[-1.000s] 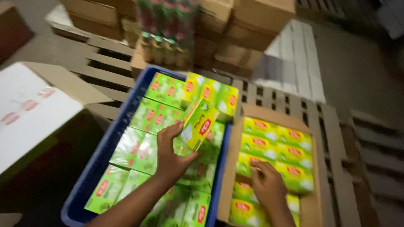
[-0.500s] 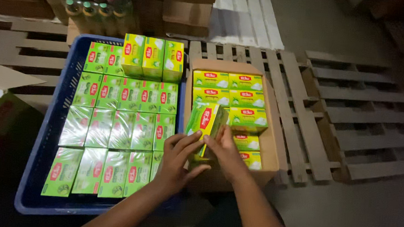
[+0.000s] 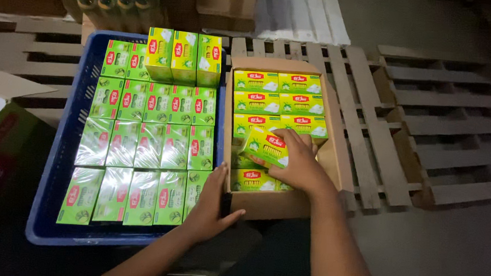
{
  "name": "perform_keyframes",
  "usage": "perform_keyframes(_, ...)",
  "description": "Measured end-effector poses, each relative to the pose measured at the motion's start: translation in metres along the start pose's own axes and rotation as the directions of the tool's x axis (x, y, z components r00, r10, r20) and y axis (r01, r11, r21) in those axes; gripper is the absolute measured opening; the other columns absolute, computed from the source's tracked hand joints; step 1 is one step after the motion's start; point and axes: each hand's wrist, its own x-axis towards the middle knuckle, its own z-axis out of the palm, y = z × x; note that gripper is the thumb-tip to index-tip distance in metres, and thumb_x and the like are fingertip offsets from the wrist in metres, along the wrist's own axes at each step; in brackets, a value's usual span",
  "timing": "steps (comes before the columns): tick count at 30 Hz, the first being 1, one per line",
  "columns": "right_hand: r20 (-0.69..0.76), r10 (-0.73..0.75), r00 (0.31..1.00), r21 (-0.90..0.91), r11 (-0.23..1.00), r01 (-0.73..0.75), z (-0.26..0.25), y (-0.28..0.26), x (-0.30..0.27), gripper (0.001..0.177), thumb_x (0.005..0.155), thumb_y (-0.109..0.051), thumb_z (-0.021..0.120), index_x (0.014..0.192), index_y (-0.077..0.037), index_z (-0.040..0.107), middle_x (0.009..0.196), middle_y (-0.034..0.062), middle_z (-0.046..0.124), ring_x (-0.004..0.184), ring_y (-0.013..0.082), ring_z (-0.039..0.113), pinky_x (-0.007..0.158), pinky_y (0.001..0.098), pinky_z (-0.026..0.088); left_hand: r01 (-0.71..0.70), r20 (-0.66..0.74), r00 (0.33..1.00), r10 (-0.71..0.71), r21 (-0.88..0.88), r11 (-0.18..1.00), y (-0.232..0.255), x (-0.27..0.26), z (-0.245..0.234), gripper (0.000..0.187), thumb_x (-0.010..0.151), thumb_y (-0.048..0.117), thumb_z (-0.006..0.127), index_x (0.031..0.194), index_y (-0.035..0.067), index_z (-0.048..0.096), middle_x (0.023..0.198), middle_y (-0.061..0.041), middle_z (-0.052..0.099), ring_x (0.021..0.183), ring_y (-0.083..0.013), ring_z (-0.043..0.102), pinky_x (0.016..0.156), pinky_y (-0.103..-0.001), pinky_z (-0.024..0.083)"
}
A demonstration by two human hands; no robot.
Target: The person transfers small green and yellow boxes from a blue crate into a larger cardboard box. They arrange the boxes in rows, close the cardboard box, and then open it again to continue packing more boxes from the crate.
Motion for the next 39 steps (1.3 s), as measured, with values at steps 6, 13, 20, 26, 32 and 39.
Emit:
perform_keyframes(6,0.152,-0.108,0.983,-0.065,0.991,0.119,-0.002,0.001,-0.002,0.083,0.07,-0.029,0.076,0.148,-0.027,0.049,0.137,0.0024,0.05,0.126,0.0278,0.043,0.102,0.0453,0.029,-0.011,0.037,0.999,0.01,0.011,1.0,-0.003,-0.008,0.006,0.101,0.095,0.032,0.074,0.163,0.005,0.004,0.173,-0.021,0.009,0.159,-0.0384,0.014,0.126,-0.055,0.02)
perform_keyframes(13,0.111,-0.123,0.986,-0.164,0.976,0.141,0.028,0.007,0.02,0.079,0.074,-0.027,0.079,0.147,-0.027,0.049,0.136,0.0046,0.041,0.125,0.0298,0.038,0.098,0.0448,0.031,0.149,0.094,0.984,-0.148,-0.006,0.989,-0.003,-0.006,0.007,0.096,0.096,0.032,0.071,0.163,0.006,0.008,0.173,-0.016,0.01,0.159,-0.0343,0.015,0.126,-0.051,0.017)
perform_keyframes(20,0.049,-0.159,0.986,-0.227,0.96,0.166,0.046,0.019,0.032,0.081,0.073,-0.026,0.078,0.149,-0.036,0.053,0.133,0.0034,0.042,0.123,0.0346,0.038,0.101,0.0503,0.029,0.015,0.016,1.0,-0.015,0.027,1.0,-0.015,-0.007,0.012,0.095,0.095,0.026,0.074,0.162,0.004,0.011,0.172,-0.02,0.015,0.158,-0.0365,0.021,0.126,-0.051,0.021)
perform_keyframes(26,0.064,-0.093,0.994,-0.302,0.947,0.108,0.052,0.005,0.027,0.083,0.086,-0.036,0.077,0.159,-0.036,0.038,0.139,0.0167,0.03,0.137,0.0417,0.017,0.114,0.0555,0.015,0.041,0.027,0.999,-0.041,0.016,0.999,-0.004,-0.006,0.005,0.095,0.095,0.026,0.074,0.163,0.006,0.01,0.172,-0.02,0.015,0.157,-0.0376,0.022,0.123,-0.054,0.025)
perform_keyframes(32,0.049,-0.171,0.984,-0.568,0.806,0.168,0.078,-0.005,0.032,0.103,0.094,-0.059,0.063,0.166,-0.013,0.006,0.169,0.0249,-0.002,0.151,0.056,-0.001,0.117,0.0733,0.006,-0.017,-0.023,1.0,0.018,0.039,0.999,-0.012,-0.007,0.013,0.092,0.096,0.025,0.071,0.162,0.003,0.011,0.171,-0.022,0.016,0.158,-0.0375,0.023,0.124,-0.051,0.023)
perform_keyframes(39,0.134,-0.127,0.983,-0.428,0.887,0.173,0.065,-0.008,0.032,0.112,0.089,-0.062,0.069,0.166,-0.014,0.004,0.171,0.0222,-0.007,0.153,0.0548,-0.006,0.116,0.0749,0.001,-0.046,-0.041,0.998,0.048,0.042,0.998,-0.006,-0.006,0.008,0.091,0.097,0.026,0.071,0.163,0.005,0.011,0.171,-0.021,0.018,0.156,-0.0386,0.025,0.124,-0.052,0.027)
